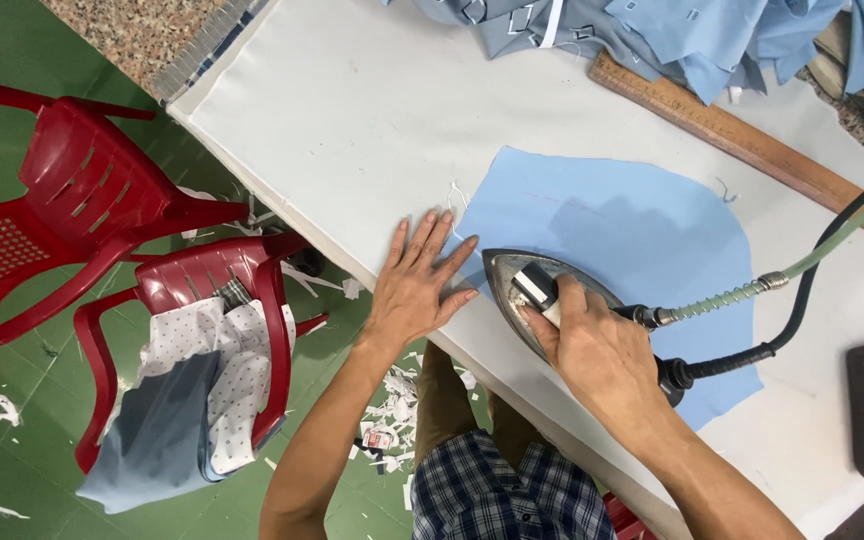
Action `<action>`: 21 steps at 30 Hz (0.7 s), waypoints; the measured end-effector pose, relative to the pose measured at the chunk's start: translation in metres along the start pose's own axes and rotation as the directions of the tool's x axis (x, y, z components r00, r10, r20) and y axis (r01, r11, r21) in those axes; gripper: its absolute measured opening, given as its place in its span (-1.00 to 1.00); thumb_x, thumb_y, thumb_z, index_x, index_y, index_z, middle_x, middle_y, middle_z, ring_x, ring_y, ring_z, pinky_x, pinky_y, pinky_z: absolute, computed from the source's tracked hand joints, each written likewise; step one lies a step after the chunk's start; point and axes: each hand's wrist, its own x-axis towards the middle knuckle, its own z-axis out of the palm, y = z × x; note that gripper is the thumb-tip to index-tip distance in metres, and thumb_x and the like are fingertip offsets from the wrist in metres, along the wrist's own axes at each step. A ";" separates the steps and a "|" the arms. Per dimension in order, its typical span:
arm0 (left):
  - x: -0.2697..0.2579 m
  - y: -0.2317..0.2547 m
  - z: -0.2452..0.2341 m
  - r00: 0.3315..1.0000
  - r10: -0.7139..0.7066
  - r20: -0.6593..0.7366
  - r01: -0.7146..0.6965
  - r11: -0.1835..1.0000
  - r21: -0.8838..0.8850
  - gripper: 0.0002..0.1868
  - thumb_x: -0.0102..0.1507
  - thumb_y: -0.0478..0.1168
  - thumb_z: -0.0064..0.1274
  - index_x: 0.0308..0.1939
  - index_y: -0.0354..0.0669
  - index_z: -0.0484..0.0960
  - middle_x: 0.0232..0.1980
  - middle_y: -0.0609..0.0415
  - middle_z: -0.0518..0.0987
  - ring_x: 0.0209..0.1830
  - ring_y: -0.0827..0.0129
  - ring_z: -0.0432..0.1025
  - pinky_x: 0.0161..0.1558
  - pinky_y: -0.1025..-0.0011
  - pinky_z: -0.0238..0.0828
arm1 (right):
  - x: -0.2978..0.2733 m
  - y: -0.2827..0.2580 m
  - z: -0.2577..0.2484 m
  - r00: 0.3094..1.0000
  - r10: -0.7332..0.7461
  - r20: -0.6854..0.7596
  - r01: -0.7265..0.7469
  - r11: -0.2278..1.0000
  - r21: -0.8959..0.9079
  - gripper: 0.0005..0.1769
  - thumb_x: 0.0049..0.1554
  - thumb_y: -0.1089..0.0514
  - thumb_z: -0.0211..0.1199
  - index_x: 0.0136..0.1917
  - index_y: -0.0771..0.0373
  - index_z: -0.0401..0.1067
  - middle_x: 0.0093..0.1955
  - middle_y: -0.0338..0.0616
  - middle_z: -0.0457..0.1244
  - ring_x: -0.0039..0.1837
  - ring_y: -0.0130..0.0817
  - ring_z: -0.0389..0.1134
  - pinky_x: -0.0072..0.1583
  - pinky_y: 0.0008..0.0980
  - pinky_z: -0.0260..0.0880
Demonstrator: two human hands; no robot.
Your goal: The person irons a light blue fabric piece on a white worktable, repeatedly smoothing it with a steam iron and a dark rectangular pressing block. The person flips the fabric over and continues ironing both sides, then uses scissors to trim the edges.
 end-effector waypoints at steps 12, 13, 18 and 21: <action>0.002 -0.040 -0.016 0.995 -0.077 -0.059 0.080 0.995 0.057 -0.38 0.37 0.31 -0.26 0.43 0.26 0.43 0.58 -0.01 0.21 0.61 0.18 0.00 0.57 0.06 -0.35 | 0.032 -0.022 -0.004 0.974 -0.219 -0.065 0.206 0.963 -0.173 -0.47 0.24 -0.32 -0.01 0.04 0.20 0.34 -0.35 -0.07 0.32 -0.33 -0.03 0.49 -0.28 -0.12 0.45; 0.000 -0.041 -0.013 0.994 -0.085 -0.066 0.089 0.994 0.058 -0.38 0.37 0.31 -0.26 0.43 0.26 0.43 0.58 -0.01 0.21 0.61 0.18 0.00 0.57 0.06 -0.35 | 0.034 -0.023 -0.004 0.971 -0.229 -0.064 0.214 0.960 -0.179 -0.47 0.24 -0.32 -0.01 0.04 0.20 0.34 -0.35 -0.07 0.32 -0.33 -0.03 0.49 -0.28 -0.12 0.45; -0.006 -0.046 -0.007 0.979 -0.158 -0.131 0.157 0.987 -0.019 -0.30 0.40 0.24 -0.39 0.55 0.06 0.22 0.58 0.00 0.22 0.60 0.23 0.04 0.58 0.11 -0.34 | 0.042 -0.031 -0.004 0.941 -0.315 -0.125 0.281 0.931 -0.232 -0.49 0.25 -0.31 0.01 -0.01 0.21 0.31 -0.40 -0.12 0.29 -0.37 -0.07 0.47 -0.29 -0.15 0.46; -0.009 -0.048 -0.007 0.975 -0.134 -0.175 0.126 0.991 -0.054 -0.28 0.40 0.21 -0.42 0.55 -0.07 0.18 0.54 -0.04 0.28 0.58 0.19 0.09 0.59 0.11 -0.29 | 0.050 -0.035 -0.002 0.941 -0.323 -0.101 0.296 0.930 -0.220 -0.49 0.26 -0.30 0.00 -0.01 0.21 0.30 -0.40 -0.07 0.29 -0.35 -0.03 0.47 -0.28 -0.13 0.47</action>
